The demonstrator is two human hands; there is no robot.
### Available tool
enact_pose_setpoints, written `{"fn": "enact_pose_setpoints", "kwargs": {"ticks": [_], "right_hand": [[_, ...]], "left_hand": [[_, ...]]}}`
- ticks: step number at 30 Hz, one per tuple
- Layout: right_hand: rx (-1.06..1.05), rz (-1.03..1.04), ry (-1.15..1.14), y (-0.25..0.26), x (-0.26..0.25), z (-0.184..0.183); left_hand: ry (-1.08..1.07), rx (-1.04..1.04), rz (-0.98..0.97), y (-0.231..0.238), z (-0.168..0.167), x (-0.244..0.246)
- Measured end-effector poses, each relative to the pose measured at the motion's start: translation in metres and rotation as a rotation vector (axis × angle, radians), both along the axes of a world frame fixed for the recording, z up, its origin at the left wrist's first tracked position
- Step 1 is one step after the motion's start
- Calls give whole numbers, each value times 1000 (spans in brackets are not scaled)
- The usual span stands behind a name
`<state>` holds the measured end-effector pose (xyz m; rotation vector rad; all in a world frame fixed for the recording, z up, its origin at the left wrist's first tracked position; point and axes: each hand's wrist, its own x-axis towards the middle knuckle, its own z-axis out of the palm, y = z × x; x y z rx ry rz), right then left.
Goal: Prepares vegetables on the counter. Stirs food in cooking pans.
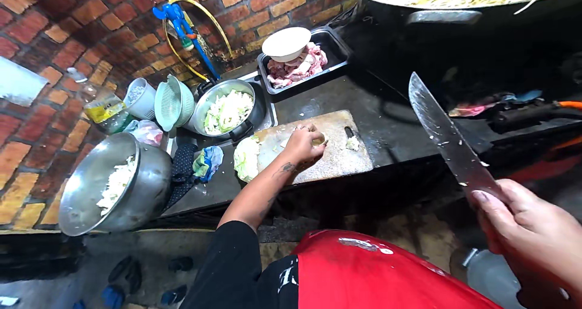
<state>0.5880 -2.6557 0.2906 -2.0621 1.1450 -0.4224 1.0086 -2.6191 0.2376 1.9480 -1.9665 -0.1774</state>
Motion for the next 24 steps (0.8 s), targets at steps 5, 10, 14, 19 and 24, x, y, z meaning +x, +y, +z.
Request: {"fn": "enact_pose_setpoints", "kwargs": {"ticks": [5,10,14,19,24], "right_hand": [[-3,-27,4,4,-3,-1],[-10,-66,3,8,-6,-8],[17,-105,13,19,-7,-10],[5,-164,5,33,-10,-17],[33,-170,52,41,-2,-3]], "left_hand": [[422,-143,179,3,1,7],[942,-292,398,11,40,24],[912,-460,462,28,87,79],[282,-437,768,46,129,195],[51,-16,874,47,120,232]]}}
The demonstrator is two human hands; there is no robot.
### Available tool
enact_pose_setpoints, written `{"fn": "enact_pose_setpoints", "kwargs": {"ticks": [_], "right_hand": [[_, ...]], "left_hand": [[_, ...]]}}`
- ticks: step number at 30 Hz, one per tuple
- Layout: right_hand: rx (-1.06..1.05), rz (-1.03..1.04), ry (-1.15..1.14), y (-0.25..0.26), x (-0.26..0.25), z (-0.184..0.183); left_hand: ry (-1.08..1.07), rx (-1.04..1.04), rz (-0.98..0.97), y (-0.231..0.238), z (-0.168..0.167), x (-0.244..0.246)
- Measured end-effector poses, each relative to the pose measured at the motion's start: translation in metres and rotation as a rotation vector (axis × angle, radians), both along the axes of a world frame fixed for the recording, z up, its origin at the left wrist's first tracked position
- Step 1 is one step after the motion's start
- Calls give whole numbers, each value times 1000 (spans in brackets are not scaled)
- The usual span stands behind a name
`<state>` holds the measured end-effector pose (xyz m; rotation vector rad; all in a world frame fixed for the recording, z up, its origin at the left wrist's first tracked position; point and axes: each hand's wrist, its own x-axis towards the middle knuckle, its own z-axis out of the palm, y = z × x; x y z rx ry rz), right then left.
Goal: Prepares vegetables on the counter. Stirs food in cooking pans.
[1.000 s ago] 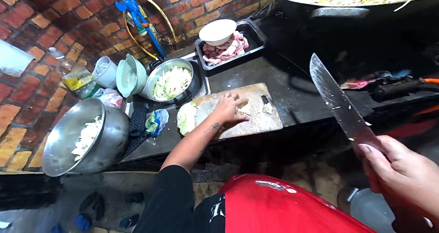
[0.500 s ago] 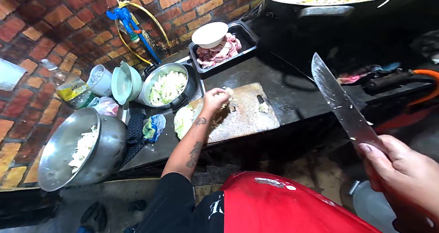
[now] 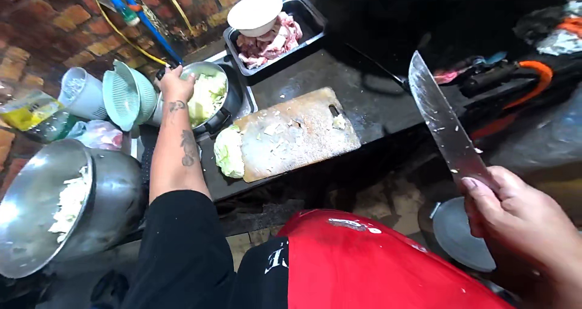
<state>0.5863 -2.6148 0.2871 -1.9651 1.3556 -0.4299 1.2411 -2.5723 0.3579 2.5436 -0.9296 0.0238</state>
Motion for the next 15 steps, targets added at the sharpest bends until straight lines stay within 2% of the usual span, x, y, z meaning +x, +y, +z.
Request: {"fn": "enact_pose_setpoints", "kwargs": {"ticks": [2,4,6,8,11,15], "right_hand": [[-5,-1,1,1,3,3],[-21,13,-6,0,3,5],[-42,28,-46,-2,2,4],[-43,48,-87,-4,3,3],[-49,81,-78,-8,3,4],[-79,139,-75,-16,10,11]], "left_hand": [[-76,-76,-127,-3,1,-38],[-83,-149,-333,8,-8,-98],[-71,-197,-516,37,-35,-160],[-59,-182,-612,71,-76,-207],[-31,-65,-531,98,-133,-235],[-4,166,-342,79,-144,-241]]}}
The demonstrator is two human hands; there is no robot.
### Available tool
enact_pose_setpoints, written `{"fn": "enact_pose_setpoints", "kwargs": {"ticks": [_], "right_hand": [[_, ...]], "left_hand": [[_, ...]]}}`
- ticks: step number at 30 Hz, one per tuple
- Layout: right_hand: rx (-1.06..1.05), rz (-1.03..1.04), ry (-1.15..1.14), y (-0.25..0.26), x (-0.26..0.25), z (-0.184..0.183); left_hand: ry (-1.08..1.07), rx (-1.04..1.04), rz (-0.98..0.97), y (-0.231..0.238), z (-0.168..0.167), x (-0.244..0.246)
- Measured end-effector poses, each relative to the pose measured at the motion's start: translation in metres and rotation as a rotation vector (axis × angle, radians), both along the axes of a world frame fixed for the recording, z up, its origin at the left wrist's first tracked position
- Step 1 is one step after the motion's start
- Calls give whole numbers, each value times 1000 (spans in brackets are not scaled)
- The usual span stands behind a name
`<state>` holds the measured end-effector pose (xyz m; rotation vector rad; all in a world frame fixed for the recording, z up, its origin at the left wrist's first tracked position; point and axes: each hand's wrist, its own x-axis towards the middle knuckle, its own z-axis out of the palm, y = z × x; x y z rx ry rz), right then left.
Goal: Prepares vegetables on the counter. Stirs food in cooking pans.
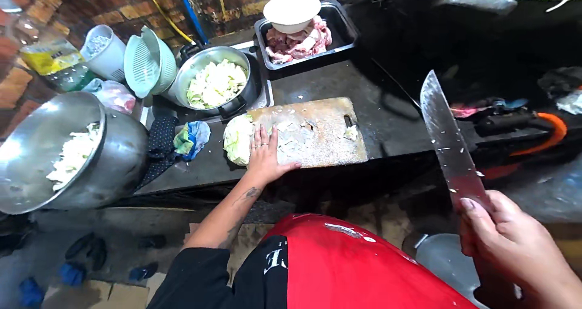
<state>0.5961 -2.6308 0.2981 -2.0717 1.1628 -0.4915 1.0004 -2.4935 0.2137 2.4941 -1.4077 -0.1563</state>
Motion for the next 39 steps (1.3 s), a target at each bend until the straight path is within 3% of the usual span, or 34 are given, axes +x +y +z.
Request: {"fn": "enact_pose_setpoints", "kwargs": {"ticks": [5,12,21,27,35,39], "right_hand": [[-6,67,-63,-6,4,-7],[32,83,-93,-11,-7,-20],[8,66,-82,-23,-19,-25],[6,77,-76,-34,-19,-23],[-9,149,-67,-39,-6,-28],[11,151,-35,-33,2,-25]], "left_hand": [[20,22,20,-50,2,-8],[94,-52,-128,-119,-1,-19],[-63,-237,-317,-68,5,-12],[-207,-174,-398,-53,2,8],[-68,-131,-247,-83,5,19],[-31,-46,-34,-97,12,14]]}}
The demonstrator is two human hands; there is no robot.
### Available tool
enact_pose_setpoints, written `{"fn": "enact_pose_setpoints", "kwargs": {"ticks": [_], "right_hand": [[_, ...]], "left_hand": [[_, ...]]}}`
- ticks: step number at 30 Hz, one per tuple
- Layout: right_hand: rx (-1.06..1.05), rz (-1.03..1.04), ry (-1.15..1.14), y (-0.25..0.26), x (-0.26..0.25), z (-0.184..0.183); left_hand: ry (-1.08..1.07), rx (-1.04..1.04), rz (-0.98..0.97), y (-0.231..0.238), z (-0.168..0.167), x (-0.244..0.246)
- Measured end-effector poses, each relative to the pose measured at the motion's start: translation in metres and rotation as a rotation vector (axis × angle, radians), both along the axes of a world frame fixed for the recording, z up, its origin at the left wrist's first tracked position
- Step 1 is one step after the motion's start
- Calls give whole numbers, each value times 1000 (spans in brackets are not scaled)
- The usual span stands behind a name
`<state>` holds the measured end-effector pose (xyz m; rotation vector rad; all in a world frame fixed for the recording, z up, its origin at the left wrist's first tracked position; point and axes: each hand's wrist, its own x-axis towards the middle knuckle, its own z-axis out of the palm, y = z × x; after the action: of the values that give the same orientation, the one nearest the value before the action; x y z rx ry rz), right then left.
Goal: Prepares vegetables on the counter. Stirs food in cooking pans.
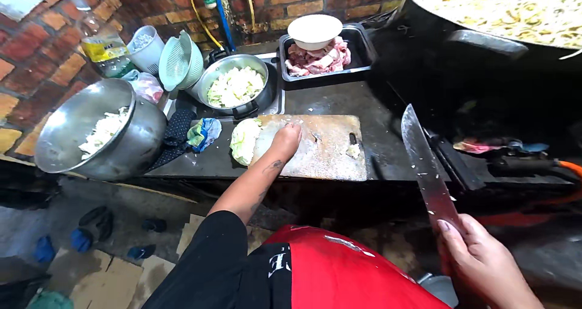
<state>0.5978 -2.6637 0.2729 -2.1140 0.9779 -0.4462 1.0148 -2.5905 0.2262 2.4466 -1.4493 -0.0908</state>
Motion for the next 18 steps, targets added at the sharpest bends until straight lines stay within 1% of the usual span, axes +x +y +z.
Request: {"fn": "enact_pose_setpoints", "kwargs": {"ticks": [2,4,5,7,8,9,11,13,14,15,16,17,18], "right_hand": [[1,-5,8,2,2,-1],[0,-15,3,4,1,-3],[2,-18,-1,6,0,-2],[4,-30,3,9,-1,2],[8,-41,5,10,-2,2],[11,-55,5,12,-4,2],[25,-78,-1,17,-6,1],[44,-78,-6,20,-9,-3],[53,-78,-7,21,-9,-3],[64,-80,-2,23,-8,-3],[75,-83,7,27,-7,-2],[88,-89,24,31,-6,-1],[100,-91,39,34,-4,0]], "left_hand": [[6,22,92,-5,2,-3],[95,-20,183,-8,8,0],[193,-84,246,-9,13,5],[404,-302,378,-6,30,20],[454,-409,417,-4,43,30],[460,-486,438,0,60,41],[337,-582,486,13,104,67],[146,-692,535,27,143,100],[49,-733,563,33,154,120],[-58,-758,591,35,157,144],[-138,-720,596,34,152,171],[-110,-527,560,37,143,194],[-38,-288,499,42,129,215]]}}
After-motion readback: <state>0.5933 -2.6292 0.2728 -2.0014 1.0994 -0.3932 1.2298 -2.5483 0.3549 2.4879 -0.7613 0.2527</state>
